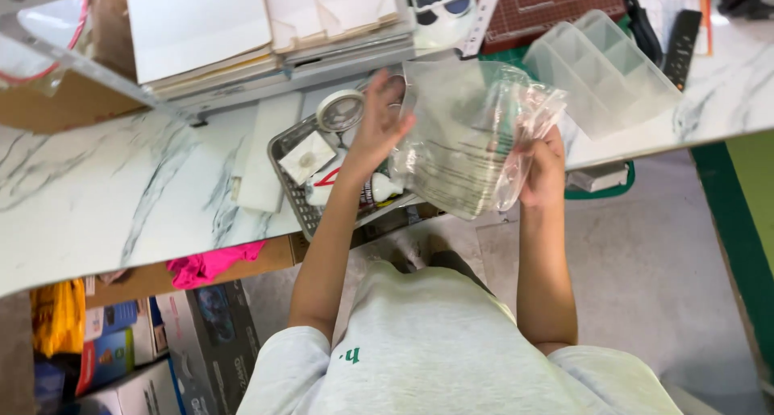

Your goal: Organizing and sorting various office and printing supplies into containers and a metal mesh basket.

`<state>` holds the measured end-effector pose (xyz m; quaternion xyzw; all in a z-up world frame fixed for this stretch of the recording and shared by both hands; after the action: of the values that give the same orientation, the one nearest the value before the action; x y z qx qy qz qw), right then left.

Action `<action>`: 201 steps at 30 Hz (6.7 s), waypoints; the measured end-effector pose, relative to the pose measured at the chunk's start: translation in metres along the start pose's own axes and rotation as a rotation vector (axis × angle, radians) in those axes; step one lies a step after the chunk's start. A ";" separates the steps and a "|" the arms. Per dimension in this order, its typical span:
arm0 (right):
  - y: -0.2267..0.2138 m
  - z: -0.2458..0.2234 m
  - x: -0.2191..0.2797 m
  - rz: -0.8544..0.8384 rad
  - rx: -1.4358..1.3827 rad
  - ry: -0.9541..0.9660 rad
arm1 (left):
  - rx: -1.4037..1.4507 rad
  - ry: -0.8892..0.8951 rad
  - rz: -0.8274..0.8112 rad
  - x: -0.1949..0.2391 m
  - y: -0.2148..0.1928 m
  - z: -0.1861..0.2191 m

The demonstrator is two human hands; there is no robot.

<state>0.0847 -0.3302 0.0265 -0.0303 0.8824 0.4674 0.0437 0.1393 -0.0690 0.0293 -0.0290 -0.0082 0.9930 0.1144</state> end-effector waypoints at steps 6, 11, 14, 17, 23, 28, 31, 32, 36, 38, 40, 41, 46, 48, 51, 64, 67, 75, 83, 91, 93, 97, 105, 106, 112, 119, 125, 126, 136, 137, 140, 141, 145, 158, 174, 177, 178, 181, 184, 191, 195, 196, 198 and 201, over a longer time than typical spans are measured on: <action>-0.076 -0.040 0.005 0.203 0.023 -0.108 | 0.024 -0.050 -0.270 -0.019 0.086 -0.019; -0.090 -0.111 -0.006 0.280 0.548 -0.087 | -0.044 0.127 0.018 -0.074 0.113 -0.030; -0.095 -0.150 -0.027 0.210 0.831 0.064 | -0.253 0.216 0.184 -0.103 0.141 -0.006; -0.123 -0.180 -0.061 0.130 0.994 0.078 | -0.351 0.185 0.269 -0.138 0.165 0.011; -0.174 -0.208 -0.161 0.095 1.045 -0.488 | -0.622 0.478 0.328 -0.142 0.187 0.070; -0.135 -0.154 -0.189 0.251 1.134 0.002 | -0.776 0.397 0.296 -0.116 0.174 0.071; -0.077 -0.139 -0.169 0.005 1.710 -0.304 | -0.723 0.283 0.256 -0.101 0.156 0.069; -0.059 -0.133 -0.159 -0.022 1.788 -0.334 | -0.709 0.257 0.261 -0.095 0.148 0.065; 0.000 -0.088 -0.132 -0.354 1.716 -0.268 | -0.699 0.165 0.316 -0.068 0.109 0.054; 0.019 -0.046 -0.125 -0.457 1.627 0.023 | -0.747 0.134 0.388 -0.049 0.083 0.049; 0.031 0.001 -0.111 -0.549 1.523 0.307 | -0.799 0.105 0.453 -0.030 0.055 0.042; 0.047 0.023 -0.101 -0.723 1.518 0.249 | -0.872 0.121 0.510 -0.019 0.039 0.040; 0.111 0.107 -0.077 -1.009 1.386 0.010 | -1.097 0.162 0.736 0.030 -0.039 0.032; 0.131 0.130 -0.078 -0.979 1.329 -0.242 | -1.176 0.112 0.724 0.041 -0.066 0.016; 0.146 0.164 -0.085 -0.927 1.315 -0.353 | -1.152 0.049 0.662 0.053 -0.083 0.002; 0.099 0.075 -0.084 -0.153 1.455 -0.592 | -1.063 0.072 0.591 0.097 -0.134 0.008; 0.060 0.066 -0.081 -0.054 1.546 -0.668 | -1.095 0.022 0.570 0.105 -0.145 -0.013; 0.004 0.126 -0.067 0.080 1.328 -0.296 | -1.076 0.071 0.394 0.099 -0.156 -0.026; 0.001 0.169 -0.058 0.142 1.079 -0.255 | -1.152 0.121 0.359 0.108 -0.156 0.020; -0.035 0.166 -0.077 -0.067 1.563 -0.274 | -1.332 0.165 -0.203 0.116 -0.080 -0.017; -0.014 0.152 -0.068 -0.003 1.621 -0.243 | -1.472 0.100 -0.240 0.110 -0.075 -0.039; 0.061 0.128 -0.034 -0.134 1.635 -0.520 | -1.297 0.187 -0.205 0.107 -0.070 0.006; 0.153 0.146 0.002 -0.717 1.128 -0.018 | -0.691 0.408 0.257 0.098 -0.067 0.097; 0.154 0.143 0.001 -0.708 1.131 -0.020 | -0.688 0.410 0.248 0.091 -0.058 0.103; 0.105 0.089 -0.038 -0.281 1.234 -0.447 | -0.589 0.552 0.096 0.059 -0.029 0.124; 0.001 0.079 -0.114 0.070 1.258 -0.612 | -0.687 0.349 0.049 0.042 -0.035 0.062; -0.046 0.102 -0.149 0.098 1.228 -0.510 | -0.719 0.280 0.039 0.042 -0.042 0.045; -0.052 0.105 -0.150 0.098 1.202 -0.461 | -0.732 0.268 0.048 0.044 -0.045 0.043; 0.064 0.119 -0.055 0.029 1.501 -0.444 | -1.250 0.128 0.374 0.082 -0.130 0.008; 0.082 0.124 -0.049 -0.053 1.478 -0.482 | -1.324 0.004 0.404 0.087 -0.143 0.001; 0.107 0.161 -0.044 -0.318 1.423 -0.379 | -1.375 -0.122 0.434 0.105 -0.169 -0.032; 0.113 0.184 -0.041 -0.493 1.384 -0.244 | -1.355 -0.114 0.429 0.111 -0.176 -0.045; 0.143 0.238 -0.028 -0.711 1.347 -0.182 | -1.352 -0.207 0.420 0.122 -0.175 -0.032; 0.064 0.139 -0.057 -0.159 1.012 -0.100 | -0.907 0.241 0.247 0.100 -0.109 0.007; 0.065 0.099 -0.035 -0.279 1.732 -0.475 | -1.012 0.183 0.422 0.086 -0.108 0.005; 0.128 0.102 -0.024 -0.432 1.287 -0.277 | -0.632 0.163 0.426 0.080 -0.100 0.008; 0.131 0.107 -0.021 -0.429 1.289 -0.275 | -0.630 0.162 0.423 0.078 -0.091 0.010; 0.114 0.136 -0.017 -0.387 1.080 0.035 | -0.531 0.153 0.396 0.072 -0.072 0.008; 0.063 0.142 -0.026 -0.205 1.171 0.127 | -0.464 0.175 0.314 0.065 -0.061 -0.003; -0.046 0.072 -0.055 0.115 1.158 -0.165 | -0.387 -0.014 0.160 0.062 -0.068 -0.025; -0.103 0.052 -0.058 0.370 1.000 -0.189 | -0.561 0.132 0.242 0.067 -0.084 -0.024; -0.095 0.051 -0.058 0.366 1.001 -0.188 | -0.560 0.132 0.247 0.068 -0.089 -0.027; -0.064 0.040 -0.056 0.319 1.284 -0.355 | -0.769 0.175 0.272 0.070 -0.097 -0.026; 0.040 0.061 -0.031 0.063 1.830 -0.743 | -0.857 0.133 0.300 0.072 -0.105 -0.029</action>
<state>0.1151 -0.2568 0.0292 0.1873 0.8341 -0.4145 0.3121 0.0952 0.0497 -0.0015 -0.1382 -0.4065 0.9016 -0.0525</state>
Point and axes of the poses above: each hand's wrist, its own x-axis away from the middle knuckle, its own y-axis out of the palm, z = x × y, the point moved 8 cm from there along -x, towards the middle knuckle, and after that the axes turned 9 degrees about -x, right-handed, at the moved point
